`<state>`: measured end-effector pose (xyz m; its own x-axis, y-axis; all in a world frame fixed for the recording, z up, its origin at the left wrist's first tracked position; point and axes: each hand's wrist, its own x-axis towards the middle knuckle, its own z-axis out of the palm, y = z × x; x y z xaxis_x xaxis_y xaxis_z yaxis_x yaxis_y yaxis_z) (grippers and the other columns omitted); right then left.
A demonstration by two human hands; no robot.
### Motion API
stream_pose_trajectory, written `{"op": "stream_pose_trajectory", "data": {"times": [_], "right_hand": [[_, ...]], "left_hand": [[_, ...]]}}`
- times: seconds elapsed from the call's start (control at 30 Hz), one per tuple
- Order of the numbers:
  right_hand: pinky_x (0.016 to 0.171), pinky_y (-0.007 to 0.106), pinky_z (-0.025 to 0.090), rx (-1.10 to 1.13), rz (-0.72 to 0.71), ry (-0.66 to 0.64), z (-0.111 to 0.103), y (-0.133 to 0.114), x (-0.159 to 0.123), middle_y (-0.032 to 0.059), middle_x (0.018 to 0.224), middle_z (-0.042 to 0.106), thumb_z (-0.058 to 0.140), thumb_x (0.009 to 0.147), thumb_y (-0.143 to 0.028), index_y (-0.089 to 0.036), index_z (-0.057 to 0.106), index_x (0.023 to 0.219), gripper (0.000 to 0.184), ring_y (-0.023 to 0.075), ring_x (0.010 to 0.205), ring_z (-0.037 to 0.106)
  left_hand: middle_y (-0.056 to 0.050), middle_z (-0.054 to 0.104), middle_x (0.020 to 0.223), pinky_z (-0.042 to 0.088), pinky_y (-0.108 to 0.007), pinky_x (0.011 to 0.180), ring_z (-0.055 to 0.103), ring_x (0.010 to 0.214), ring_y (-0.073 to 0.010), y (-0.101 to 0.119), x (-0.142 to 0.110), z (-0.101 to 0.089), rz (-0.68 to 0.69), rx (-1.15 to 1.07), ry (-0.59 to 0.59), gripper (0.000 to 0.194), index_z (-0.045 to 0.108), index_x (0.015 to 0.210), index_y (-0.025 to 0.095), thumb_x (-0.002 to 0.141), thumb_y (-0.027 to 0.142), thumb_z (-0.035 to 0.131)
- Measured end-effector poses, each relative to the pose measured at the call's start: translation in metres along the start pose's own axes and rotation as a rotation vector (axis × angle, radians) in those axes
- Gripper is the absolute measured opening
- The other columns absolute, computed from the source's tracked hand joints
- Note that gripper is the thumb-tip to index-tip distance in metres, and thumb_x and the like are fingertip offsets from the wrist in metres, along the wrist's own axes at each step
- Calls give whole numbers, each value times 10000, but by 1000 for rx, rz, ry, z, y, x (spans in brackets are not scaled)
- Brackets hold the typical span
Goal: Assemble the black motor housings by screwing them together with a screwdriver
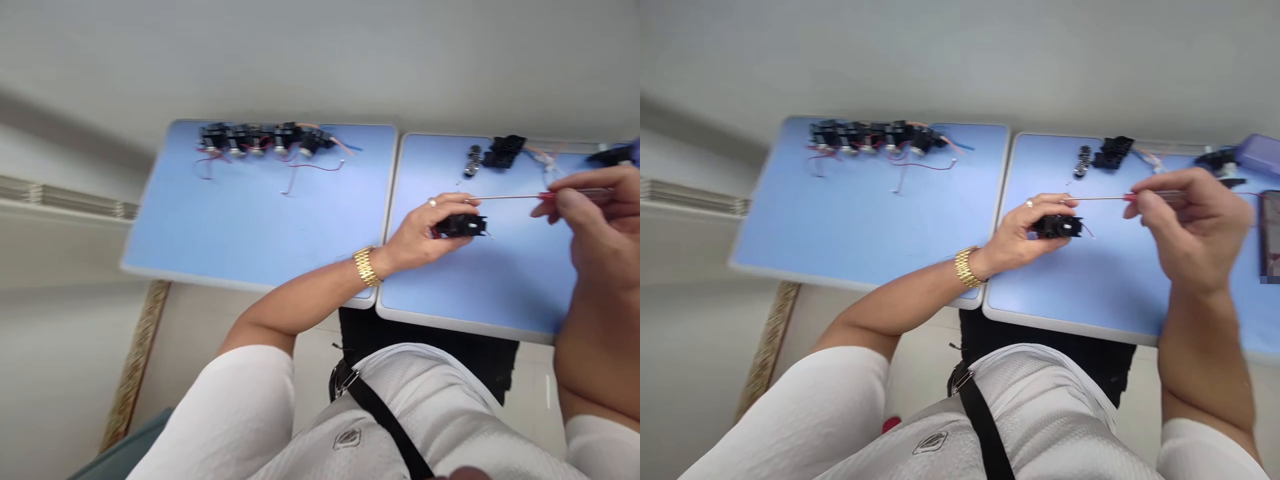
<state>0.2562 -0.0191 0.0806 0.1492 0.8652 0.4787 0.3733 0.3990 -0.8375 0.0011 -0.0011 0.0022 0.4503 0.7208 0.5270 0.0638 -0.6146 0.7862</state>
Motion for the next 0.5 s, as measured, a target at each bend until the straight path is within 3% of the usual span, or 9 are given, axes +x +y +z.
{"op": "stream_pose_trajectory", "data": {"times": [0.07,0.23,0.5], "right_hand": [[541,325,529,32,-59,-35,5,-3,1,14,718,795,809,866,-135,-267,901,961,187,188,616,760],[610,389,600,-45,-20,-79,1,0,2,-22,813,800,790,993,-265,-363,863,994,122,218,695,787],[630,425,639,-19,-29,-95,-2,-4,1,-28,861,812,808,1008,-367,-384,851,974,57,224,697,785]], "left_hand": [[-107,798,1455,589,-534,1285,729,1469,-284,-4,0,-1,22,-24,26,391,750,1410,273,1033,257,854],[-114,809,1442,615,-485,1237,763,1408,-272,-1,0,-4,-6,-16,37,407,779,1384,258,992,225,881],[-104,830,1403,630,-472,1219,788,1357,-262,0,-1,-3,18,39,28,416,795,1365,250,966,193,893]]}}
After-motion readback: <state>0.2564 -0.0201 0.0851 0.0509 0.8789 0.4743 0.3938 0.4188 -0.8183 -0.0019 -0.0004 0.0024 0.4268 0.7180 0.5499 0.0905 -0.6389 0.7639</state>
